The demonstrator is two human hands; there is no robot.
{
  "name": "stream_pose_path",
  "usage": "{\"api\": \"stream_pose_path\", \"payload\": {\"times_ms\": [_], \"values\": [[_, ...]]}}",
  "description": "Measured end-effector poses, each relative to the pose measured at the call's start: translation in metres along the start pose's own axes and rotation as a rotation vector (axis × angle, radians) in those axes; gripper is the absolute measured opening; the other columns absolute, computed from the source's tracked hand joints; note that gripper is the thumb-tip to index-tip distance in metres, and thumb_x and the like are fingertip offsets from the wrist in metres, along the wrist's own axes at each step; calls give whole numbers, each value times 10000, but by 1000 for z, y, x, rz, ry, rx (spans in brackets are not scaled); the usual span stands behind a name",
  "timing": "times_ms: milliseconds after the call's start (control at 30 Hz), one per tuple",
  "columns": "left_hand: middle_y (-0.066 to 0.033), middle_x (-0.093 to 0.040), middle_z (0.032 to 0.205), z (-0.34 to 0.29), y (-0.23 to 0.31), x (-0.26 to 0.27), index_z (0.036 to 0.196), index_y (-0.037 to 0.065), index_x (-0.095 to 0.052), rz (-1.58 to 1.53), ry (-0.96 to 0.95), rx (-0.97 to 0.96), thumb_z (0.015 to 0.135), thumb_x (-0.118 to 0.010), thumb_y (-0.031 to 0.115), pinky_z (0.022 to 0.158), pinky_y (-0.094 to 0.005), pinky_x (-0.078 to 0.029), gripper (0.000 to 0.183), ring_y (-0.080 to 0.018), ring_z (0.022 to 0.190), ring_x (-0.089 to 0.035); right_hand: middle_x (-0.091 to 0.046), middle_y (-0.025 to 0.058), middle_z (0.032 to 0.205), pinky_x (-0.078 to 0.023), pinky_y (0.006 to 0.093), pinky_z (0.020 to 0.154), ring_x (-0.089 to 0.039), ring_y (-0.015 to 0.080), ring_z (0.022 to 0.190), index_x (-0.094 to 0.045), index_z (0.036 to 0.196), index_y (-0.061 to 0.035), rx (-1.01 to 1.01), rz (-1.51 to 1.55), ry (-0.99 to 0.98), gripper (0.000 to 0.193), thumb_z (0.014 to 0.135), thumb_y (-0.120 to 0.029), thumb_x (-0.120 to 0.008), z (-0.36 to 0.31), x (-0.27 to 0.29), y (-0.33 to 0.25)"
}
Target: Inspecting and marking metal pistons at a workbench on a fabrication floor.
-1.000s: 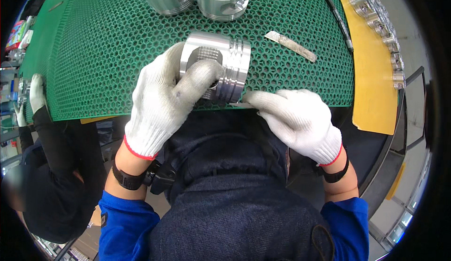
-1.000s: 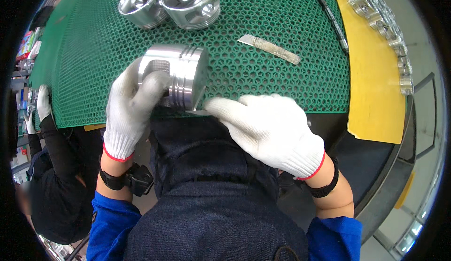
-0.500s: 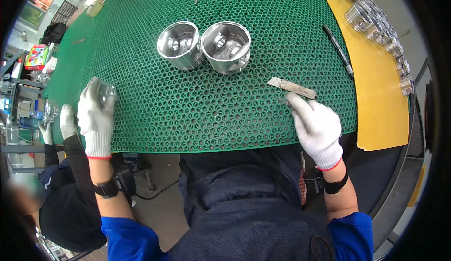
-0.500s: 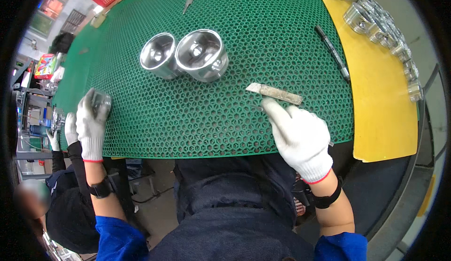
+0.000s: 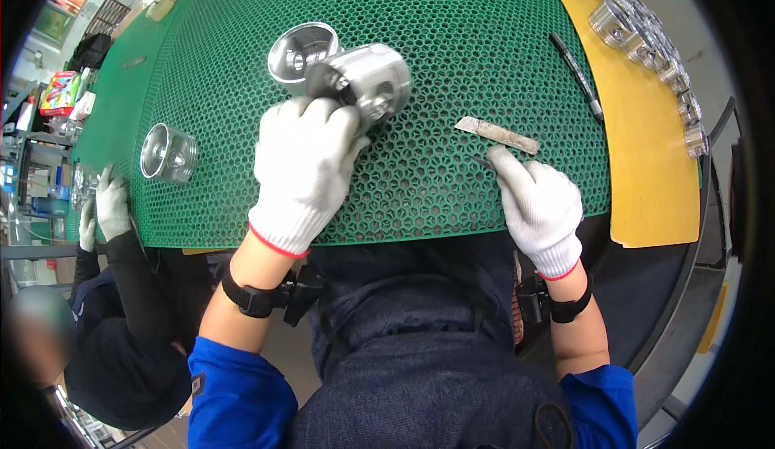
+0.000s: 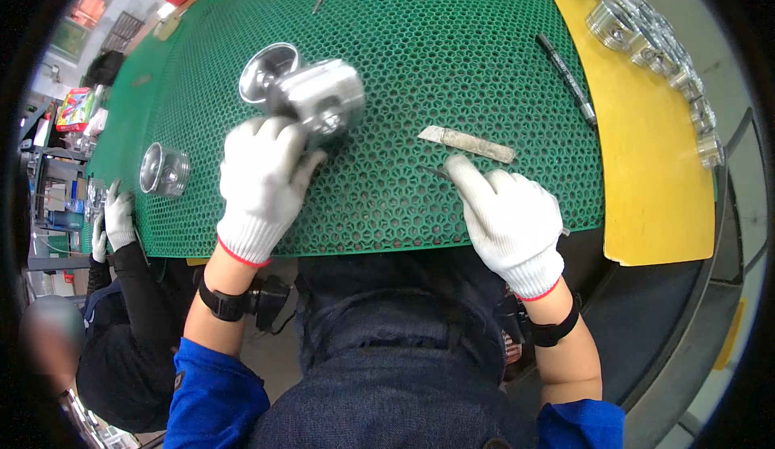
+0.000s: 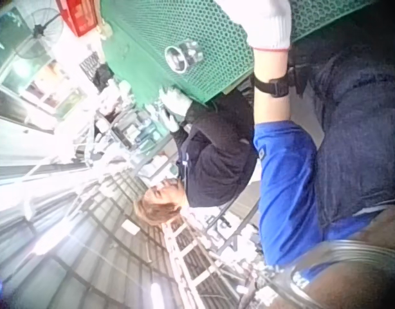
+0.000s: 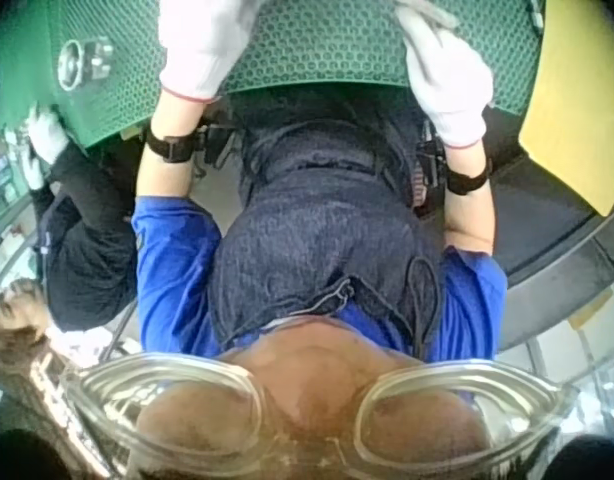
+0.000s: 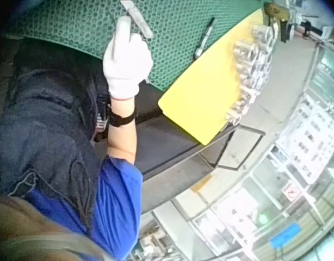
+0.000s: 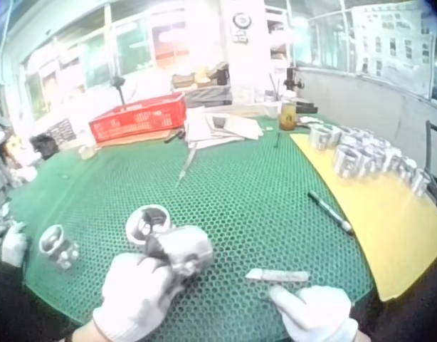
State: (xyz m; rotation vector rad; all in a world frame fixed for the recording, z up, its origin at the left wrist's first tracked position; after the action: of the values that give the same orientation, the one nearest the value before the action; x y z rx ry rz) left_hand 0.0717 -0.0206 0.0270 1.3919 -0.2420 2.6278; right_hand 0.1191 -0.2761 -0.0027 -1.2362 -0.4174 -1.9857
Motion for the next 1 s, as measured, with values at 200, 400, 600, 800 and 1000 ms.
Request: {"api": "stream_pose_path", "payload": {"times_ms": [200, 400, 600, 800, 1000], "values": [[-76, -540, 700, -73, 13, 33, 801, -12, -556, -905, -190, 881, 793, -679, 83, 569, -300, -402, 156, -151, 601, -480, -503, 36, 652, -456, 362, 519, -550, 232, 568, -661, 1128, -201, 15, 27, 35, 337, 799, -129, -667, -2, -1, 3], [-16, -608, 802, -88, 30, 62, 913, -35, -593, -1213, -213, 1098, 802, -640, 65, 631, -223, -430, 157, -64, 696, -506, -531, 42, 651, -468, 355, 533, -570, 231, 577, -673, 1097, -195, -5, 7, 49, 299, 806, -126, -679, 1, -3, 1], [-97, -668, 916, -77, 22, 38, 962, 21, -681, -803, -247, 565, 687, -803, 112, 659, -309, -492, 314, -230, 761, -632, -694, 111, 866, -521, 294, 653, -665, 197, 680, -670, 1120, -65, -210, 749, -119, 280, 856, -22, -588, -7, 8, -18], [-121, -684, 999, -103, 18, 40, 875, 65, -712, -865, -285, 471, 737, -780, 231, 808, -391, -503, 227, -321, 909, -646, -578, -14, 739, -403, 188, 532, -459, 41, 573, -612, 1197, -7, -837, 1476, -703, 317, 941, -159, -505, -8, 15, -55], [-138, -677, 1024, -110, 18, 38, 1034, 45, -669, -738, -184, 220, 718, -798, 324, 944, -464, -471, 442, -379, 1049, -629, -517, -34, 682, -331, 149, 470, -417, 10, 557, -585, 1216, -8, -970, 1570, -825, 366, 950, -240, -487, -5, -2, -67]]}}
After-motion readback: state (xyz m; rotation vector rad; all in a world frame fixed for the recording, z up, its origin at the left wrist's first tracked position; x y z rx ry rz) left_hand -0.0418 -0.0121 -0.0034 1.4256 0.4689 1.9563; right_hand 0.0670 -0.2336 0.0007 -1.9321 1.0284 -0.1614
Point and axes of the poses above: each hand's wrist, its own z-axis towards the middle knuckle, its own x-axis out of the back of the hand, y = z × x, the point moved 2 cm from there along z, towards the middle knuckle
